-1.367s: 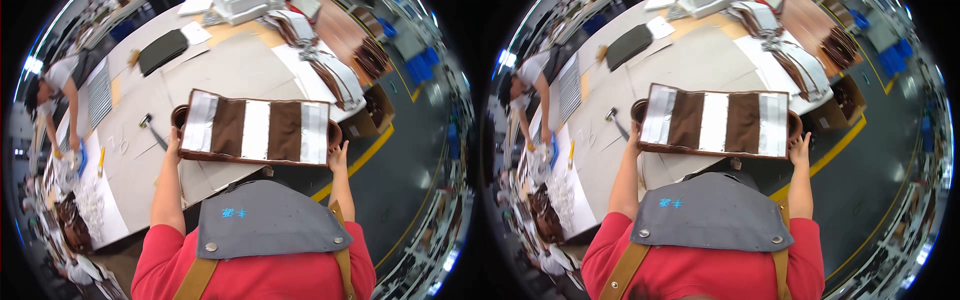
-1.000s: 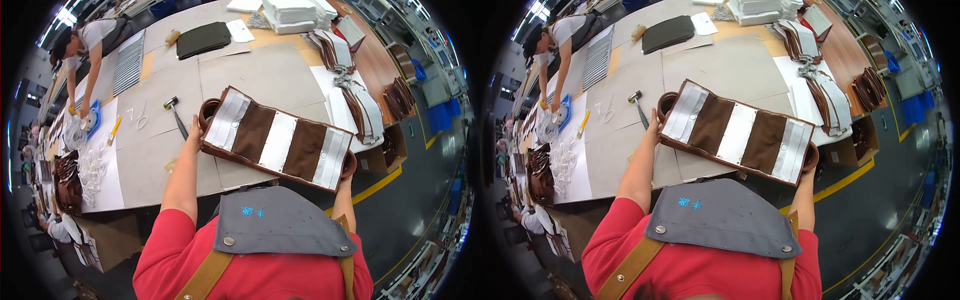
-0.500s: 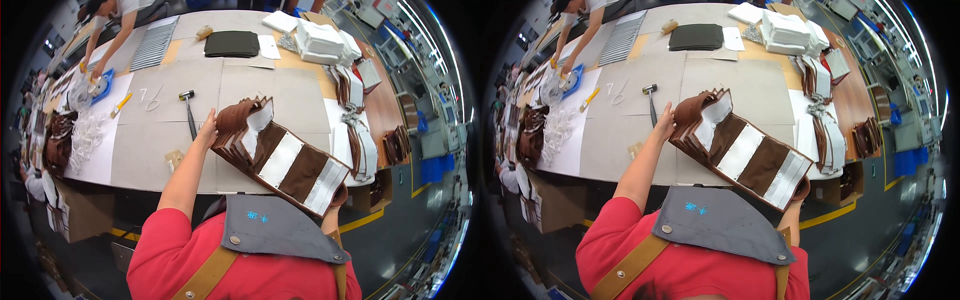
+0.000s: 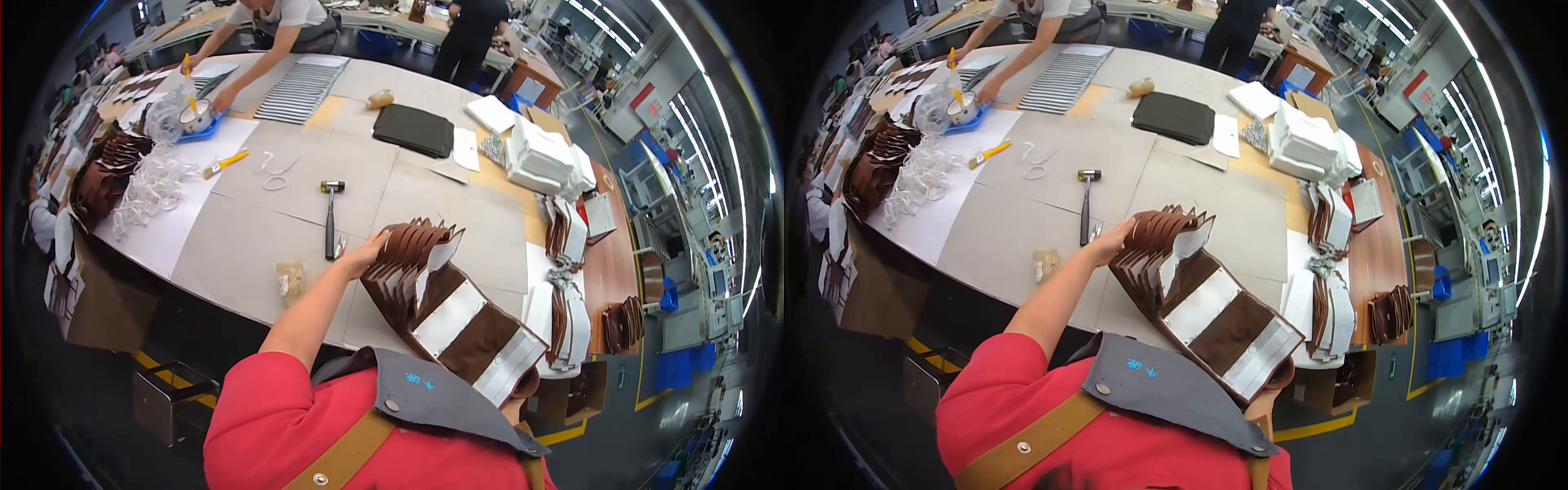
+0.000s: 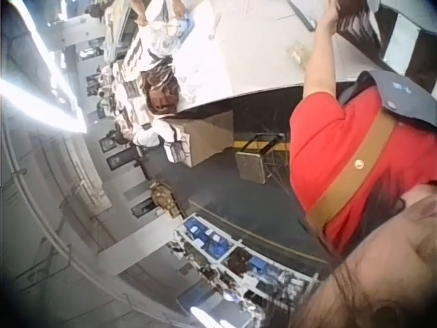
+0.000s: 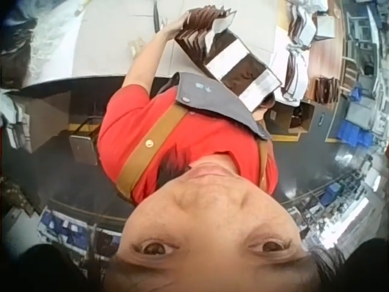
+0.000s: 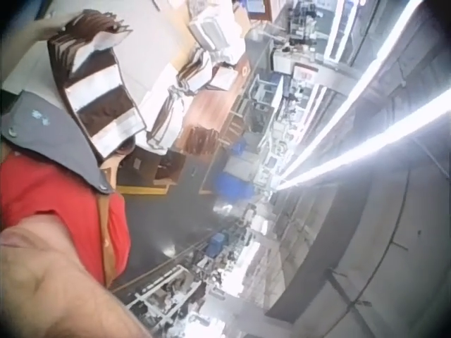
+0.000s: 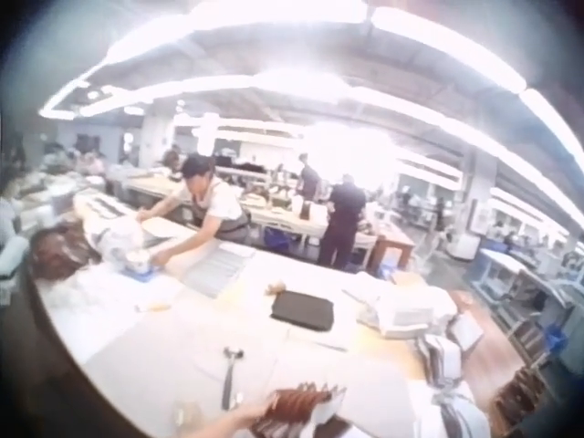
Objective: The recorder is applying glue to leather panels and assembling components of a leather bag.
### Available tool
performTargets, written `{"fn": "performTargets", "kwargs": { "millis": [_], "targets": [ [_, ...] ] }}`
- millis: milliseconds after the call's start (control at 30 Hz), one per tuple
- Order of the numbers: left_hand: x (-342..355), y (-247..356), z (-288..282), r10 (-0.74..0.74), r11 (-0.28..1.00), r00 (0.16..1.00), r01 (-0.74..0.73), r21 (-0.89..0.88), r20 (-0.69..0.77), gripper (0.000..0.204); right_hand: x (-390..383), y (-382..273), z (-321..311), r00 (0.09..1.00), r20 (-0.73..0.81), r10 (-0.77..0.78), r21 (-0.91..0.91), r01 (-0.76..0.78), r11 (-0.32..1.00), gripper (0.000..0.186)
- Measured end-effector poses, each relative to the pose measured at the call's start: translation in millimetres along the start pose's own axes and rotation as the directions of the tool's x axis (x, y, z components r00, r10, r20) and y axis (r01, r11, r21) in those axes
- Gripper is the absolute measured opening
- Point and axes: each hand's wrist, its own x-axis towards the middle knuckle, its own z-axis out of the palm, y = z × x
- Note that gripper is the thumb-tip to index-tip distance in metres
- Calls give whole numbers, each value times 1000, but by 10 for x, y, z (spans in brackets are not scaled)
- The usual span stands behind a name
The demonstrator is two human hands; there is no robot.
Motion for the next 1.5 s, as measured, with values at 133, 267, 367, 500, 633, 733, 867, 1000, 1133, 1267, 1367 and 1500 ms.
{"fn": "performTargets", "kwargs": {
  "millis": [133,267,367,500,633,733,867,1000,1133,1267,1367,1500],
  "targets": [
    [631,-536,-490,-17,998,1000,18,57,-26,55,120,222,-306,984,-15,178,-97,-178,979,32],
    [314,-334,-214,-127,986,990,132,-105,55,60,-43,-41,-155,940,-207,272,164,-241,957,32],
    [262,-484,-358,-151,968,988,150,-202,11,60,28,-250,292,885,-272,379,369,-267,890,32],
    [247,-530,-312,-178,943,980,147,-298,-83,57,24,-501,395,985,-93,148,-111,-158,981,34],
    [310,-636,-381,-154,920,986,121,-373,-62,59,11,-262,165,983,-121,139,95,-128,987,34],
    [434,-802,-509,-148,876,983,79,-476,-110,66,51,-266,186,966,-112,233,192,-209,959,34],
    [418,-736,-464,-94,834,992,36,-551,-79,60,13,-480,406,885,-254,390,503,-224,835,34],
    [424,-677,-402,-57,897,998,37,-440,-32,53,-34,-597,554,953,-229,199,194,-155,969,33],
    [390,-554,-307,-62,918,998,53,-392,-11,54,-91,-738,575,817,-316,482,576,-238,782,37],
    [391,-463,-312,-225,925,974,203,-321,-32,58,-6,-861,493,736,-325,594,595,-330,733,39],
    [540,-565,-417,-211,921,978,198,-336,-1,59,27,-833,345,686,-373,625,504,-415,757,46],
    [731,-694,-534,-231,914,973,218,-341,5,56,-38,-583,-65,768,-233,596,484,-440,756,58]
  ]
}}
